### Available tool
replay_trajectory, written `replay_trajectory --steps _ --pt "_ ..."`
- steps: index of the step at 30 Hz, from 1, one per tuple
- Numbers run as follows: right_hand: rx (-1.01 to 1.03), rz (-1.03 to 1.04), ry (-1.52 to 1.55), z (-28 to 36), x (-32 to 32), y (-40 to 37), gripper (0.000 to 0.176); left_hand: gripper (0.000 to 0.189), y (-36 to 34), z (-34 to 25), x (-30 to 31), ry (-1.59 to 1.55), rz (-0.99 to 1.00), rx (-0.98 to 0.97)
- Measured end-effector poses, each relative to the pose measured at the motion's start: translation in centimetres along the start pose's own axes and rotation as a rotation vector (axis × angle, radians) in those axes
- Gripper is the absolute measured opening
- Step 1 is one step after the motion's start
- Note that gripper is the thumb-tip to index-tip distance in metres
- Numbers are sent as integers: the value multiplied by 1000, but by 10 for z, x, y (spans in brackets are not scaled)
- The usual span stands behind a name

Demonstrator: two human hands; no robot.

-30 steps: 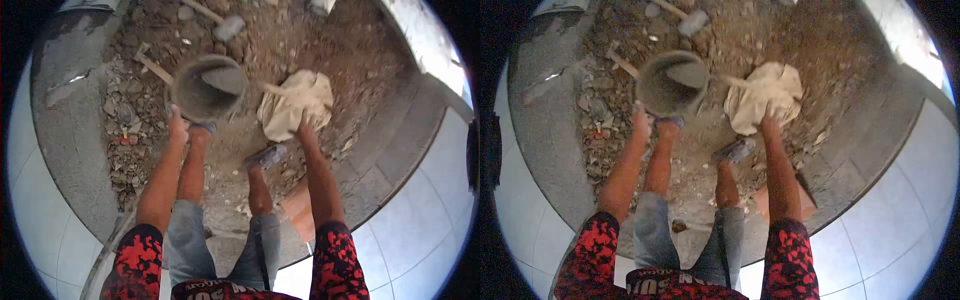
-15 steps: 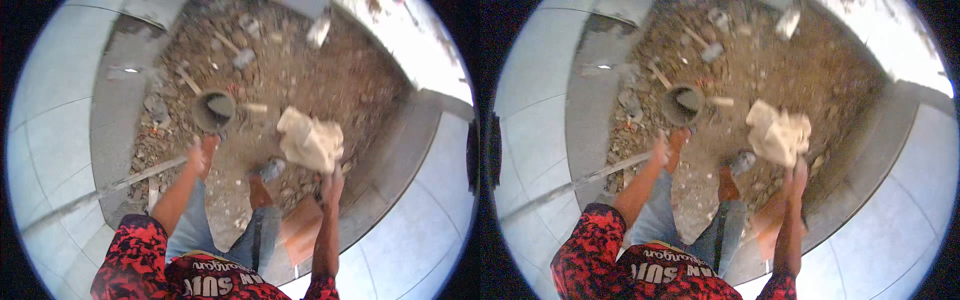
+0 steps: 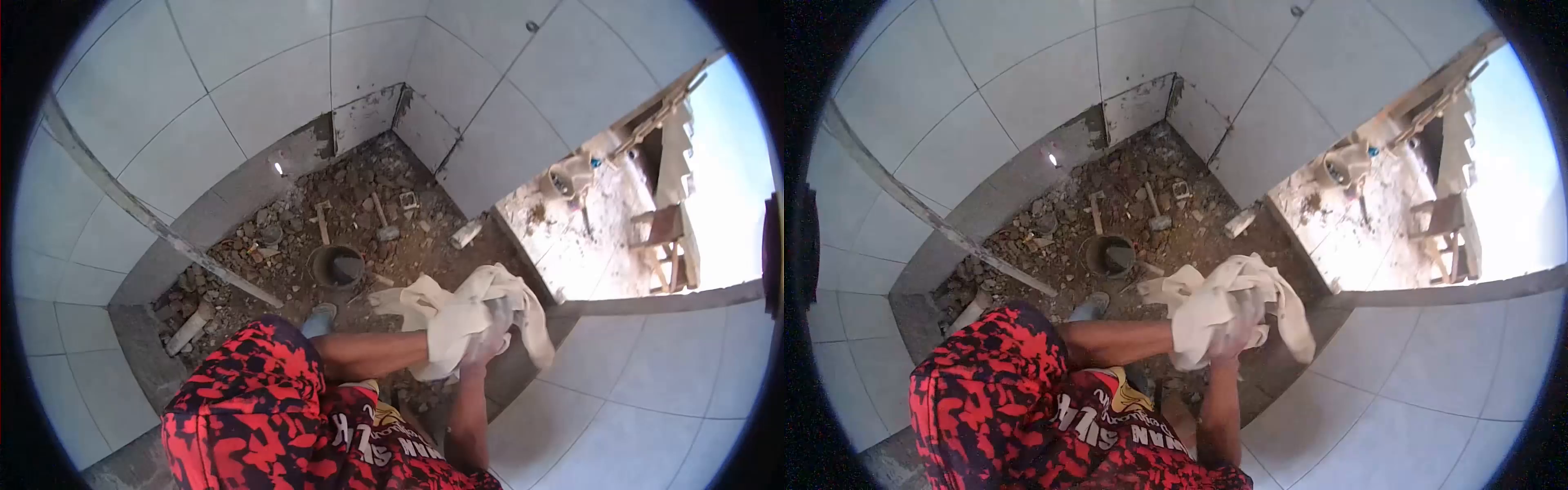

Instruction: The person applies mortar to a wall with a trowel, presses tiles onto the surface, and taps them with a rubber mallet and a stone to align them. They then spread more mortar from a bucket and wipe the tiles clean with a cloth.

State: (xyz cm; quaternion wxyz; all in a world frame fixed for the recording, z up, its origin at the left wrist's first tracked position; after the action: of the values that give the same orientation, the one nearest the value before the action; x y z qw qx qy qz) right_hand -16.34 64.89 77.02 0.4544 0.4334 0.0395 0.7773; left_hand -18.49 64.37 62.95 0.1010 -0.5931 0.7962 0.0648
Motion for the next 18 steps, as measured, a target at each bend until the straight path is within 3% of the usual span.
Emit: replay_trajectory --steps 4,7,9,11,12,13,15,16,18 --pt "-78 -153 -361 -62 -16 -2 39 54 18 -32 10 136 -65 -150" --pt "-127 -257 -591 -75 3 32 39 52 -27 -105 38 249 -94 -187" --pt "153 66 -587 -14 -3 72 35 52 -61 -152 48 331 -64 -157" --pt "59 89 -361 10 -6 87 35 47 -78 -166 47 722 158 29" --pt "-50 65 -182 17 -12 92 36 46 -88 -194 58 965 98 -123" --pt "-163 33 16 22 -22 92 36 46 -87 -197 74 966 93 -125" --pt "-425 -21 400 31 -48 85 37 48 -128 -247 108 924 -564 -755" --pt "-533 -44 530 39 -59 82 37 48 -134 -253 117 914 -569 -758" --pt "-663 -70 692 55 -78 76 38 50 -105 -217 149 682 -243 -120"
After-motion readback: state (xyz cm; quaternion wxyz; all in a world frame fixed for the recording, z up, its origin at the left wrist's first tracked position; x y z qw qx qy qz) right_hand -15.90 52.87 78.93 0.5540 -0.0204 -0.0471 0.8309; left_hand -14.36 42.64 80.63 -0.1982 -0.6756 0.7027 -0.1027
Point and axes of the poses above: each hand's wrist, its own y-axis towards the middle knuckle, its own x-axis out of the back of the hand, z = x × y, the point moved 9 cm from there along y, towards the middle knuckle, and after that the axes turned 13 degrees about z, right-handed, at the moved point
